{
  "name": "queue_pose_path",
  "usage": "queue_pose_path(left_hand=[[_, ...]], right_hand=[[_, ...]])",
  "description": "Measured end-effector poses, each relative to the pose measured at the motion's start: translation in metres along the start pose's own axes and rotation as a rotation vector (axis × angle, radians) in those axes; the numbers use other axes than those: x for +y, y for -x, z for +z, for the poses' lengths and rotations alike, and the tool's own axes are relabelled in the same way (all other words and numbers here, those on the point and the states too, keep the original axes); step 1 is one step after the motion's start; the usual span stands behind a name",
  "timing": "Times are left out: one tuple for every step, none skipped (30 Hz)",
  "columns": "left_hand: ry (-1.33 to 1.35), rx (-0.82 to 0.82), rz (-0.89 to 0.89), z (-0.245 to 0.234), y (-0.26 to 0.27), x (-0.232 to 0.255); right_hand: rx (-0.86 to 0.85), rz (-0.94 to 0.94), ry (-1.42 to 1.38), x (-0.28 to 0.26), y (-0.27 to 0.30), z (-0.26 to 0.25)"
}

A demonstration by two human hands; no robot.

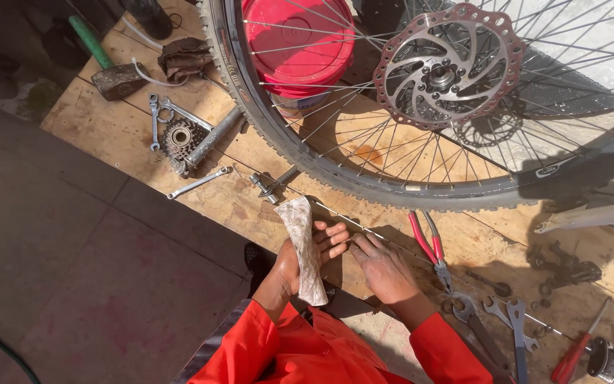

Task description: Cleaning and inspecting small bicycle ball bearings by rubbing them inside a cloth on a wooden workbench.

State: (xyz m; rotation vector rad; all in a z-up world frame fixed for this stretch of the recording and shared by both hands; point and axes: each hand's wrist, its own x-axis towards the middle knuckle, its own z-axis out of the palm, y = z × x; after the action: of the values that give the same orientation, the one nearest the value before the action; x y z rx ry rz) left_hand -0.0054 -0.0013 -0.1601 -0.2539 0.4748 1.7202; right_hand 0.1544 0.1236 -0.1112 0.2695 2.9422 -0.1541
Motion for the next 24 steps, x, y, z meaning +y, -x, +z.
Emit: queue_pose_path(left_hand=[[-0.001,-0.001,-0.006,0.003,0.0,0.001],[-0.021,0.007,0.001,0.005,0.0,0.002],[-0.039,0.02,0.011,0.007,0.002,0.003],[-0.04,0.023,0.008,0.005,0.002,0.0],[-0.048,0.03,0.016,0.003,0.001,-0.001],[-0.057,0.038,0.023,0.001,0.0,-0.002],[-0.058,0.04,0.022,0.003,0.001,-0.001],[-0.055,0.037,0.021,0.005,0.002,-0.001],[-0.051,0.033,0.019,0.007,0.002,-0.001],[-0.052,0.032,0.016,0.006,0.002,-0.001],[-0.054,0.033,0.018,0.005,0.002,-0.001],[-0.057,0.034,0.02,0.005,0.002,-0.001],[-0.057,0.034,0.023,0.005,0.002,-0.001],[-0.061,0.038,0.02,0.005,0.002,-0.001],[-0.066,0.042,0.018,0.005,0.002,-0.001],[-0.066,0.043,0.022,0.006,0.002,-0.001],[-0.068,0.041,0.029,0.006,0.002,-0.001],[-0.071,0.039,0.036,0.007,0.003,-0.002],[-0.069,0.038,0.039,0.007,0.002,-0.002],[-0.078,0.038,0.044,0.006,0.001,-0.003],[-0.087,0.04,0.048,0.006,0.002,-0.003],[-0.086,0.042,0.049,0.003,0.002,-0.004],[-0.095,0.04,0.052,0.001,-0.001,-0.005],[-0.104,0.038,0.055,-0.001,-0.003,-0.007]], right_hand=[[-0.001,0.006,0.0,0.002,0.002,0.003],[0.012,-0.006,0.0,0.004,0.003,0.007],[0.025,-0.022,-0.002,0.005,0.005,0.011],[0.023,-0.02,-0.006,0.008,0.01,0.019],[0.025,-0.012,-0.004,0.011,0.012,0.027],[0.026,-0.004,-0.002,0.014,0.014,0.035],[0.026,-0.003,-0.004,0.014,0.014,0.033],[0.075,-0.011,-0.001,0.014,0.013,0.031],[0.124,-0.017,0.004,0.014,0.013,0.028],[0.124,-0.014,0.004,0.015,0.013,0.033],[0.151,-0.005,0.003,0.017,0.012,0.037],[0.179,0.003,0.001,0.018,0.011,0.041],[0.18,0.001,0.002,0.017,0.009,0.039],[0.199,0.044,-0.009,0.015,0.007,0.037],[0.218,0.085,-0.02,0.014,0.005,0.035],[0.219,0.082,-0.019,0.014,0.004,0.033],[0.231,0.107,-0.038,0.014,0.005,0.031],[0.243,0.133,-0.057,0.015,0.005,0.029],[0.243,0.13,-0.056,0.011,0.004,0.02],[0.227,0.16,-0.102,0.008,0.003,0.01],[0.209,0.19,-0.15,0.003,0.002,0.001],[0.208,0.188,-0.151,0.001,0.002,-0.002],[0.203,0.279,-0.232,0.0,0.002,-0.004],[0.197,0.369,-0.313,-0.001,0.002,-0.007]])
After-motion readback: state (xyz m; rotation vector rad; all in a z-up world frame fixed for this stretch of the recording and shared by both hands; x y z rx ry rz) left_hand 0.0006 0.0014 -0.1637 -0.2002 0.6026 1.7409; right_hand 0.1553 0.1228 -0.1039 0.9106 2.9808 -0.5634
